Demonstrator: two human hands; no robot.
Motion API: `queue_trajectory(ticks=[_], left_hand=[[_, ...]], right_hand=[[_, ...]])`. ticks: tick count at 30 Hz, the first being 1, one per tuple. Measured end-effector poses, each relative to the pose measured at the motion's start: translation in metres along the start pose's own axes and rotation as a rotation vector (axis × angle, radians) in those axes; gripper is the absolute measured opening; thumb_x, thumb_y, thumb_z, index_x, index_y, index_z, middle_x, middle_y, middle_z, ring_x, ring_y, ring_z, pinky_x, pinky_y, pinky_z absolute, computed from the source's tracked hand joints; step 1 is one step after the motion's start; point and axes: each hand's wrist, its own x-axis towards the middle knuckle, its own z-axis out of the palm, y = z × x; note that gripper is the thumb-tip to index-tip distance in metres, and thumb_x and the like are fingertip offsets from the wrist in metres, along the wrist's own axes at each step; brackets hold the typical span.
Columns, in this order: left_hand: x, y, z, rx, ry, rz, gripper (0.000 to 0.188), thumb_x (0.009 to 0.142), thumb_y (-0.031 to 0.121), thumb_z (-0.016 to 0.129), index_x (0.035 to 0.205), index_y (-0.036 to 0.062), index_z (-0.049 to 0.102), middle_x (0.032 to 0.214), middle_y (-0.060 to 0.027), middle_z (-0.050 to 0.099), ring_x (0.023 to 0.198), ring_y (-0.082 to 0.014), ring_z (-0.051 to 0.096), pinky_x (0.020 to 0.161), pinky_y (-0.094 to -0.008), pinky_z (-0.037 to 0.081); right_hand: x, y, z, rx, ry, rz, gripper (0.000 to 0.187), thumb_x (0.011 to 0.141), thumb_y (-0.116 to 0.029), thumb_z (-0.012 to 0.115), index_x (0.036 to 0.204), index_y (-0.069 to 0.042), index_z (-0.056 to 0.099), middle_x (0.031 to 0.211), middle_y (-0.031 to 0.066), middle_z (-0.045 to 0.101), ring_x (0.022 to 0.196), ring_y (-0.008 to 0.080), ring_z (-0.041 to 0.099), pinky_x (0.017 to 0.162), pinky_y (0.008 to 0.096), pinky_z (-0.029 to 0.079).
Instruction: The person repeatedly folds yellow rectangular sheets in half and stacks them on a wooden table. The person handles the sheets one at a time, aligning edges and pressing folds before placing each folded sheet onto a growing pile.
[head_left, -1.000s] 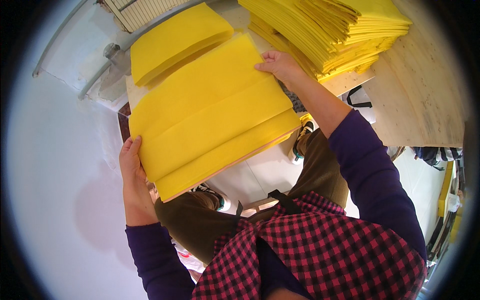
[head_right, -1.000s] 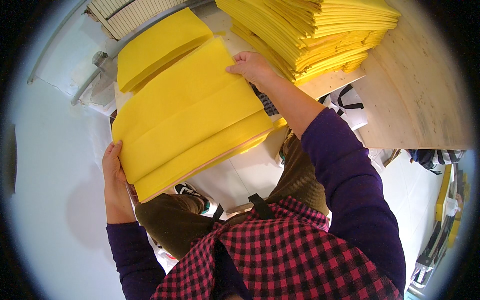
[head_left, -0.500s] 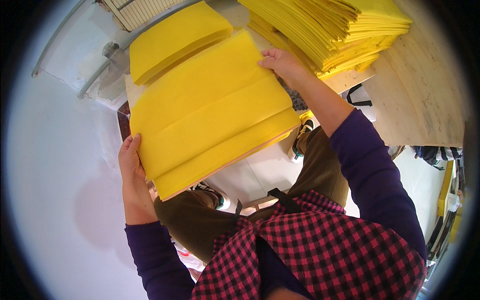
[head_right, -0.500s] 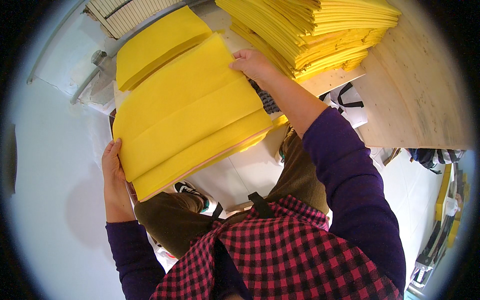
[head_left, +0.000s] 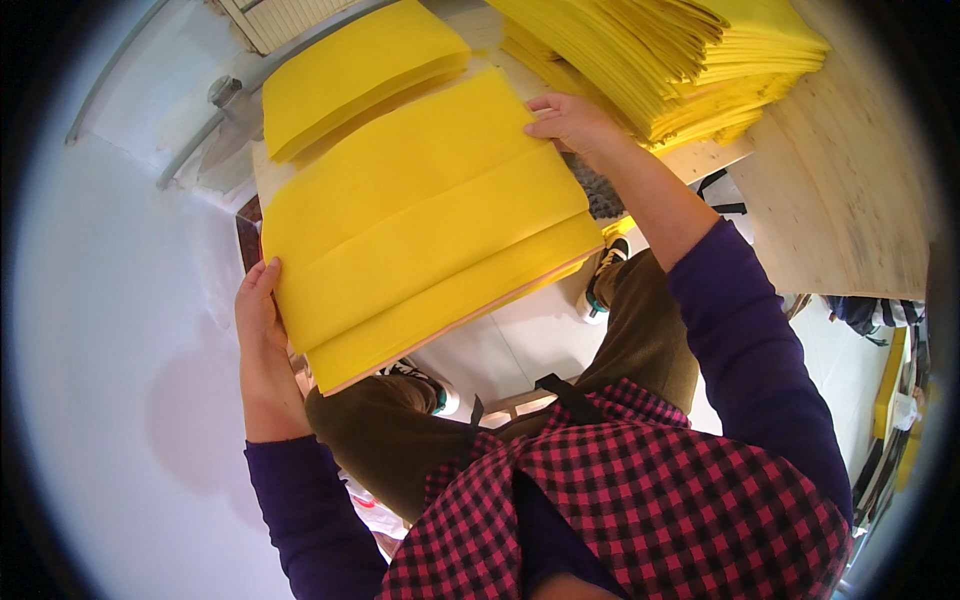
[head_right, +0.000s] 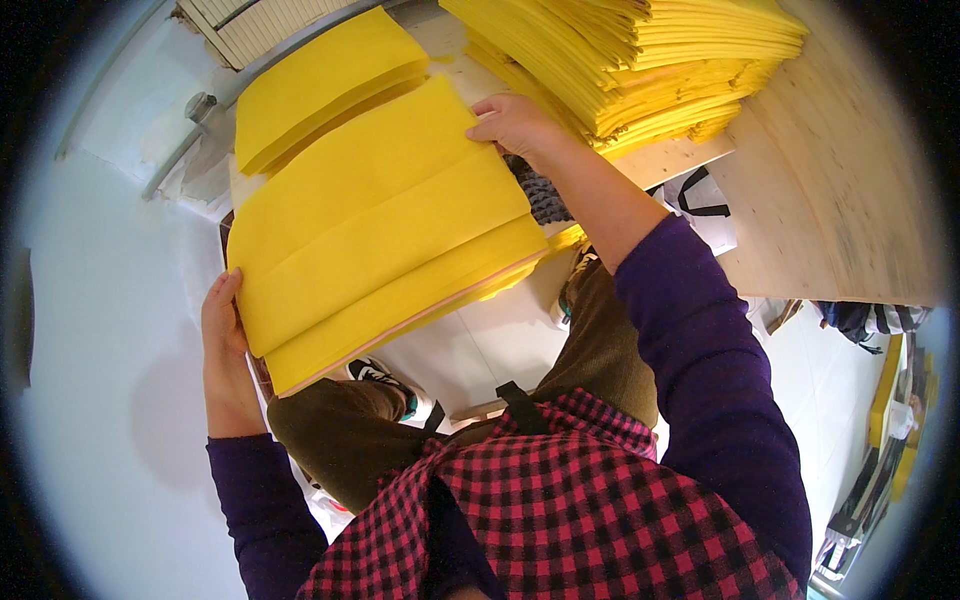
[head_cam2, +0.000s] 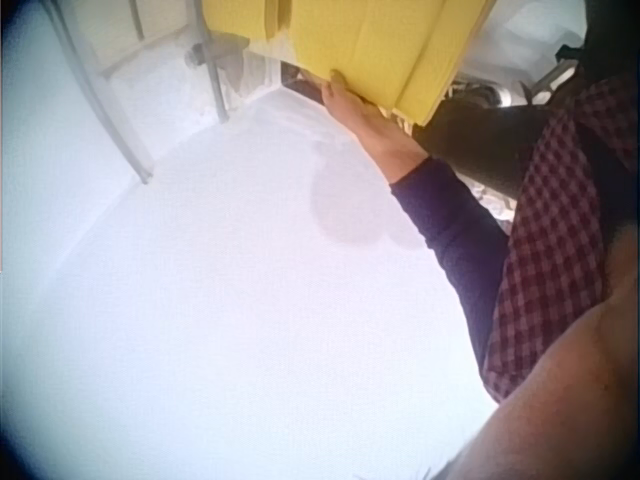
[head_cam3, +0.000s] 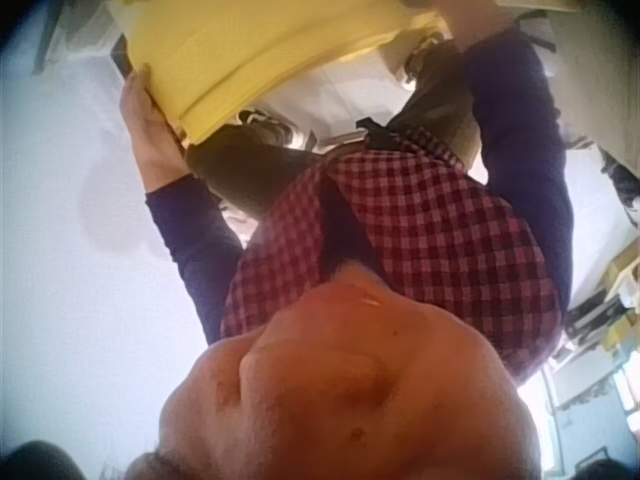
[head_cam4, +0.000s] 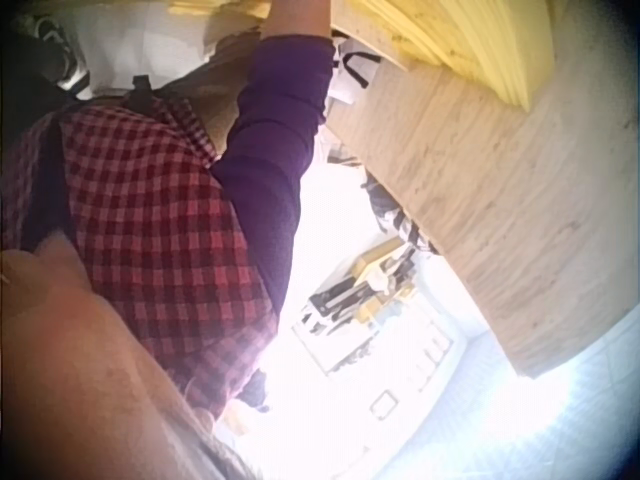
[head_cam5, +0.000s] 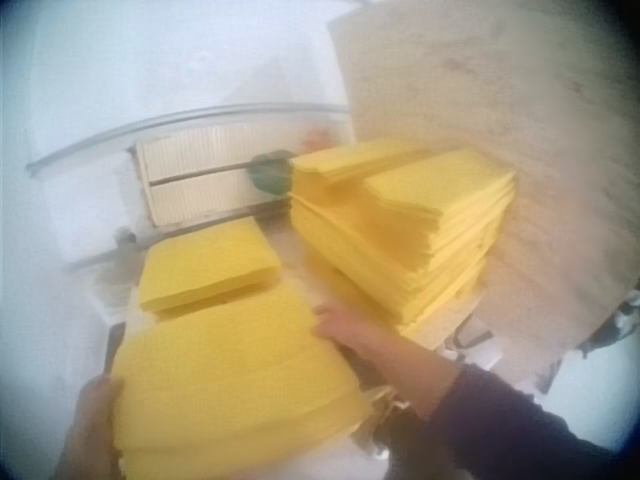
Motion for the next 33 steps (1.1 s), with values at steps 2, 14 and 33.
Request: queue_trajectory(ticks=[2,14,33], left_hand=[[0.004,0.004,-0.002,0.008,-0.027,-0.04,0.02,0.094,0.017,0.056,0.105,0.0009,0.061,0.096,-0.0083,0.067,0.08,-0.018,0.064,0.07,-0.0294,0.054],[0.012,0.002,-0.011,0.028,-0.054,-0.039,0.024,0.095,0.013,0.052,0.111,-0.0027,0.059,0.099,-0.0115,0.067,0.086,-0.0197,0.066,0.076,-0.0311,0.054],[0.067,0.038,0.007,0.169,-0.206,-0.064,0.032,0.09,0.011,0.061,0.119,-0.0018,0.055,0.113,-0.0118,0.064,0.099,-0.021,0.064,0.088,-0.0324,0.051]], right_hand=[[0.002,0.0,-0.001,-0.011,-0.006,0.018,0.045,0.086,-0.017,0.068,0.126,-0.003,0.053,0.107,0.0071,0.064,0.098,0.0161,0.061,0.085,0.0298,0.047],[0.01,0.007,-0.005,-0.05,-0.04,-0.006,0.045,0.088,-0.015,0.065,0.127,0.002,0.05,0.11,0.0098,0.063,0.1,0.0177,0.061,0.087,0.031,0.049],[0.055,-0.016,0.002,0.079,-0.179,0.044,0.035,0.087,-0.013,0.066,0.118,0.001,0.057,0.107,0.0085,0.065,0.096,0.0162,0.064,0.087,0.029,0.051]])
